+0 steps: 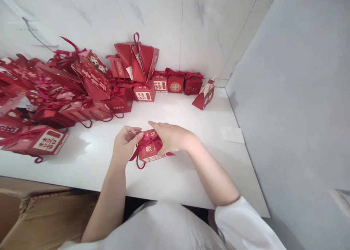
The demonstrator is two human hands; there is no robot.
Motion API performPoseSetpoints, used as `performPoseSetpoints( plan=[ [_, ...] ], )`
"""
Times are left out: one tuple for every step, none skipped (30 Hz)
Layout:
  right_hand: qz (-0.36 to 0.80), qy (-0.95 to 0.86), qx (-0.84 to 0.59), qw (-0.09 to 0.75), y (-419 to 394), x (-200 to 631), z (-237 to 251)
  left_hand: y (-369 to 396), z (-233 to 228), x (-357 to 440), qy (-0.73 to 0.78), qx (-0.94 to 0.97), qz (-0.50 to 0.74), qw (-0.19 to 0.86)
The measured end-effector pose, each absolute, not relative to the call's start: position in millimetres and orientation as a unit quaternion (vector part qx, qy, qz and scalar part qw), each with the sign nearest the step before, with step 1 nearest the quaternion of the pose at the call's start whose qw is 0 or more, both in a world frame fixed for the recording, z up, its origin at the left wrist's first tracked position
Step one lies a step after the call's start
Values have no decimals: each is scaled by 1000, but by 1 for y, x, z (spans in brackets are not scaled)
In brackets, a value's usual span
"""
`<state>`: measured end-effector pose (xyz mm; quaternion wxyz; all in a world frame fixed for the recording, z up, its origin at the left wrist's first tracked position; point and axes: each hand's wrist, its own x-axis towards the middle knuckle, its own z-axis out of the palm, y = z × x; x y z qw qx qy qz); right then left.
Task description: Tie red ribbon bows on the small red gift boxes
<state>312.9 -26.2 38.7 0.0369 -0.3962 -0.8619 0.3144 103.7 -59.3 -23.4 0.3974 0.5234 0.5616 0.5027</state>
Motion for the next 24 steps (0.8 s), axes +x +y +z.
performPoseSetpoints(
  plan=[
    [313,-864,-393,33,-26,313,38,-58,-25,102,561,506,525,392],
    [312,-867,-387,33,-25,313,37,-57,-26,101,562,489,545,386],
    [307,-872,-378,41,-25,312,37,-56,-26,100,564,474,559,382],
    [301,-878,-367,56,-25,312,37,-56,-27,99,567,463,563,383],
    [291,-885,-355,79,-25,312,36,-57,-26,98,569,457,562,389],
    [278,-890,-345,108,-25,312,37,-58,-26,97,564,461,556,400],
    [263,-893,-337,140,-25,313,38,-59,-26,95,551,475,546,415],
    [248,-894,-332,170,-25,313,39,-60,-26,92,529,499,537,429],
    [234,-894,-327,196,-25,315,41,-59,-25,89,501,527,526,441],
    [221,-895,-322,217,-24,316,44,-57,-25,86,473,555,516,450],
    [209,-895,-316,233,-24,318,47,-54,-24,83,450,576,504,459],
    [198,-897,-311,246,-23,320,50,-49,-23,81,435,588,493,471],
    [186,-897,-308,256,-22,321,53,-43,-20,80,428,590,482,487],
    [173,-897,-308,266,-21,322,55,-36,-18,80,423,584,471,507],
    [161,-895,-311,276,-20,322,55,-29,-14,82,421,576,464,525],
    [150,-893,-315,286,-18,322,55,-21,-11,86,421,570,459,536],
    [142,-889,-318,297,-16,321,52,-14,-8,91,424,565,459,538],
    [137,-885,-321,309,-14,320,48,-7,-6,97,428,562,463,535],
    [137,-878,-324,324,-13,318,41,0,-6,103,431,559,470,530],
    [142,-868,-328,344,-11,317,31,6,-7,109,432,553,477,529],
    [151,-852,-338,369,-10,316,20,10,-9,113,430,543,486,533],
    [166,-830,-350,401,-10,315,7,14,-13,116,427,529,493,543],
    [194,-799,-368,434,-11,314,-7,16,-18,118,425,514,499,554],
    [230,-761,-394,461,-13,313,-21,18,-24,118,425,501,500,564]
  ],
)
